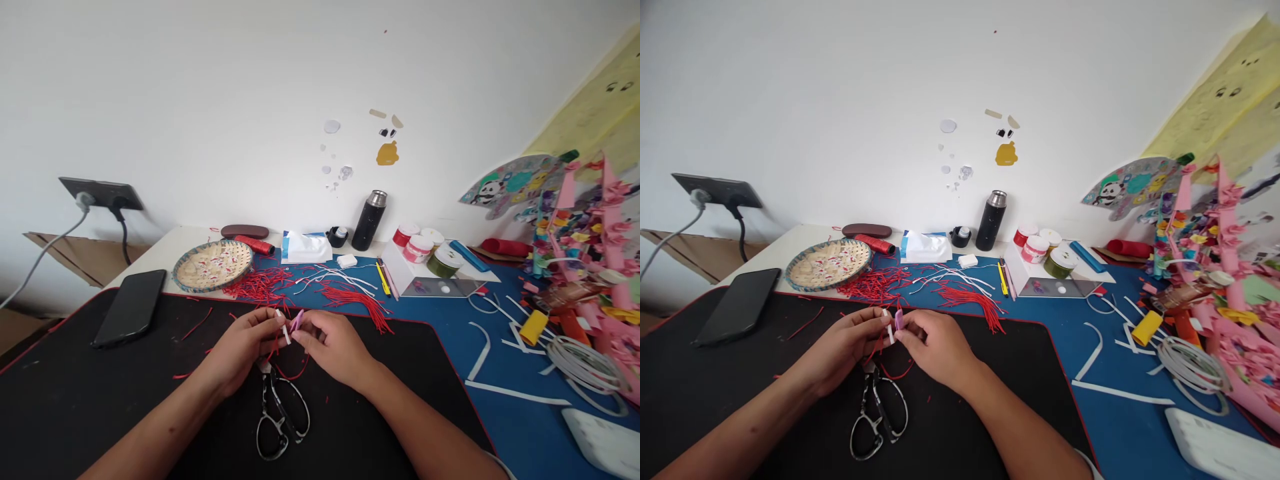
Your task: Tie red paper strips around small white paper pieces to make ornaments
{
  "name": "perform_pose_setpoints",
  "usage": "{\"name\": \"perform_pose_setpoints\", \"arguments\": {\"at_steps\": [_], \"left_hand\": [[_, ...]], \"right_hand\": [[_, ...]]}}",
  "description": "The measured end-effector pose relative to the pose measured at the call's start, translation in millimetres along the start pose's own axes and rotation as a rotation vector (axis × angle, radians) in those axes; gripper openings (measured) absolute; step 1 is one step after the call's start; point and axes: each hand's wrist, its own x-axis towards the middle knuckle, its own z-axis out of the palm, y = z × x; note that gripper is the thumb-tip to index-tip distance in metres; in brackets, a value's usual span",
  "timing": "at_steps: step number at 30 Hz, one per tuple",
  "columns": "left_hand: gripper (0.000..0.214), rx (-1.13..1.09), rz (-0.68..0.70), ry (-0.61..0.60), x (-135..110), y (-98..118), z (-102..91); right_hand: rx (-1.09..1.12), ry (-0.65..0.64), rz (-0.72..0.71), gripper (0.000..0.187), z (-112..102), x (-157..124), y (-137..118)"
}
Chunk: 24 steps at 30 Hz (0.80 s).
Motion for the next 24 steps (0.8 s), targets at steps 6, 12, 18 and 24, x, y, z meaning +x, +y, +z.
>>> {"name": "perform_pose_setpoints", "arguments": {"at_steps": [6,12,18,24], "left_hand": [[0.025,0.045,0.039,-0.009,0.4,0.7,-2.9],[0.023,0.068,0.05,-0.018,-0.4,1.0,-3.0],[0.024,0.041,0.025,-0.035,-0.9,0.5,-1.1],[0.029,0.005,0.072,-0.002,2.9,-2.0,-3.3]], "right_hand": [[0.355,0.004,0.114,0.018,0.6,5.4,8.5],[0.494,-0.04,0.236,0.025,1.0,8.3,13.8],[0.642,-0.038,0.254,0.026,-1.1,8.0,12.2],[0.753,-0.05,0.314,0.032,-1.6,8.6,11.3]]}}
